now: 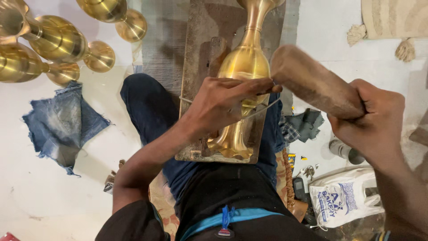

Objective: The person sits on the floor with a brass vase-like vessel resting on a wooden block and hammers it with a wooden mallet, holding a small punch against the metal to shape and smooth its surface. They reposition the vessel and punch repeatedly while working around the body of the brass object.

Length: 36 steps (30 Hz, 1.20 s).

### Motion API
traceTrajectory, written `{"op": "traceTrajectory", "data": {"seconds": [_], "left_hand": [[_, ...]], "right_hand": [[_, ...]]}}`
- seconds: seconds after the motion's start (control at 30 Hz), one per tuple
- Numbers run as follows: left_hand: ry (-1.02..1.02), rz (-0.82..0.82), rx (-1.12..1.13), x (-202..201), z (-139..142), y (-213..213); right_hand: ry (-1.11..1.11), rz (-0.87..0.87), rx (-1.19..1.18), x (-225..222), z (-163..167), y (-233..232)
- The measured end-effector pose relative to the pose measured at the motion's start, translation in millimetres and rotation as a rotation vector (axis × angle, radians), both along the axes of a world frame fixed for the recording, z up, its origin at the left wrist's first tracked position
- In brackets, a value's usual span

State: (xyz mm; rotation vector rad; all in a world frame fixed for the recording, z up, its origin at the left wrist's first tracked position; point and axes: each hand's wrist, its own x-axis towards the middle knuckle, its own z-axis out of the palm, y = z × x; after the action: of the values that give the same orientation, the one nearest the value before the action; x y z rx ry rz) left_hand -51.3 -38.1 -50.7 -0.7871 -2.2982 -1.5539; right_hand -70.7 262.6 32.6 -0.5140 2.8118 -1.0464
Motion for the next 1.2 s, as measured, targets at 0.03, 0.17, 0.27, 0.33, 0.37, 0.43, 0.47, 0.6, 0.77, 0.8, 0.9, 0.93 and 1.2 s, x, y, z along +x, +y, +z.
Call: {"op": "traceTrajectory", "data": {"seconds": [0.03,0.17,0.27,0.33,0.37,0.43,0.47,0.6,0.77,0.8,0.9,0.93,1.2], "left_hand": [[-0.012,0.017,0.045,3,-3,0],[-0.039,0.121,0.044,9,-13,5],[0.004,0.199,0.053,15,-20,12],[-0.003,0.246,0.119,24,-24,17],[-0.018,0.268,0.086,25,-27,18],[-0.034,0.309,0.016,26,-31,20],[-0.011,0.31,0.031,26,-33,20],[0.005,0.323,0.077,27,-33,21],[-0.068,0.241,0.173,27,-23,16],[-0.07,0.208,0.201,26,-21,14],[-0.112,0.187,0.031,20,-15,8],[-0.126,0.19,-0.067,16,-14,6],[-0.02,-0.189,-0.408,-27,4,-2]], "right_hand": [[0.007,0.022,0.039,-1,4,-3],[0.064,0.062,0.173,-7,27,-17],[0.192,0.092,0.427,-14,45,-33],[-0.058,0.059,0.111,-19,58,-43],[-0.061,0.078,0.407,-21,64,-47],[-0.059,0.104,0.987,-24,74,-56],[-0.063,0.082,0.814,-25,77,-61],[-0.156,0.086,0.949,-27,85,-74],[-0.059,0.138,0.696,-24,76,-71],[-0.103,0.125,0.511,-21,71,-67],[0.201,0.147,0.568,-11,46,-52],[0.381,0.162,0.684,-7,36,-46],[0.217,-0.163,-0.037,48,-46,-13]]}}
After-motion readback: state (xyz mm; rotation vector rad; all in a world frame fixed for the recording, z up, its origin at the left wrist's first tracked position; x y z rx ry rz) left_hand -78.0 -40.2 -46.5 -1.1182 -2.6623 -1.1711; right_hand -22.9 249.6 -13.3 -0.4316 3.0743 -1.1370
